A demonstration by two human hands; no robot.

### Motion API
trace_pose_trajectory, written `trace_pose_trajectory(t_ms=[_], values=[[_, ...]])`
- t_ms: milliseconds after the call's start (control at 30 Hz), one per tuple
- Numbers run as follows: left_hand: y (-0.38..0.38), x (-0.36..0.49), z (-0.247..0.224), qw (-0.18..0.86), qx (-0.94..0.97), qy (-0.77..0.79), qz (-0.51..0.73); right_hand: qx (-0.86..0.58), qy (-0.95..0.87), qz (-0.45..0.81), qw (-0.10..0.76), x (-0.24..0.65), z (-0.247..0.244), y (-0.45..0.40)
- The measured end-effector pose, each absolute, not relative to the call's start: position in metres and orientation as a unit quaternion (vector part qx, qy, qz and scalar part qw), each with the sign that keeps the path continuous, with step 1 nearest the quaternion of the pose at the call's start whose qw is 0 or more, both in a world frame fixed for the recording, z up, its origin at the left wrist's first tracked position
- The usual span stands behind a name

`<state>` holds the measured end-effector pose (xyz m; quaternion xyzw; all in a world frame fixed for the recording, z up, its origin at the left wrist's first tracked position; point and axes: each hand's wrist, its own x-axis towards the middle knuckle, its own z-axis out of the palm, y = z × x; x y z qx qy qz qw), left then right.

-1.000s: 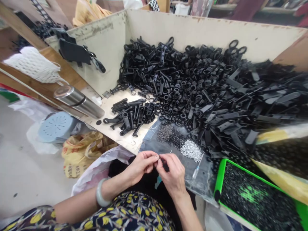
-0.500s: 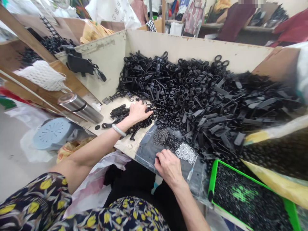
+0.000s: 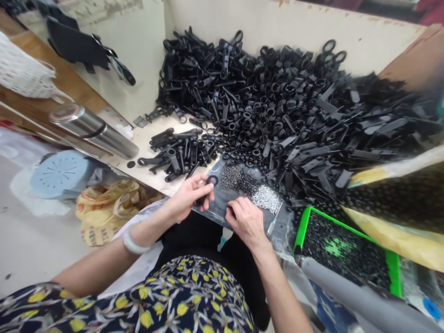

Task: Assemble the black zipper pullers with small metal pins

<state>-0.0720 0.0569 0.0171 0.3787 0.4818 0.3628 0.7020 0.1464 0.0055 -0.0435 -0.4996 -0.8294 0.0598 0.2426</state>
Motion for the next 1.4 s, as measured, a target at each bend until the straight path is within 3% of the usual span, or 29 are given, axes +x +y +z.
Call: trace_pose_trajectory(t_ms=[167, 433, 567, 1033, 1400], values=[[0.003, -0.062, -0.014, 0.745, 0.236, 0.494, 0.38, -0.491, -0.849, 0.02, 0.192, 0.146, -0.048, 0.004], [-0.003, -0.065, -0.012, 0.78, 0.226, 0.46, 0.359, -0.5, -0.79, 0.145, 0.323, 0.144, -0.032, -0.001], [-0.006, -0.058, -0.013, 0.779, 0.237, 0.459, 0.356, -0.478, -0.79, 0.178, 0.342, 0.133, -0.024, -0.011], [-0.017, -0.046, -0.023, 0.76, 0.279, 0.458, 0.368, -0.479, -0.828, 0.084, 0.278, 0.129, -0.041, -0.015], [-0.02, -0.041, -0.03, 0.732, 0.322, 0.483, 0.357, -0.481, -0.822, 0.028, 0.303, 0.128, -0.052, -0.024]])
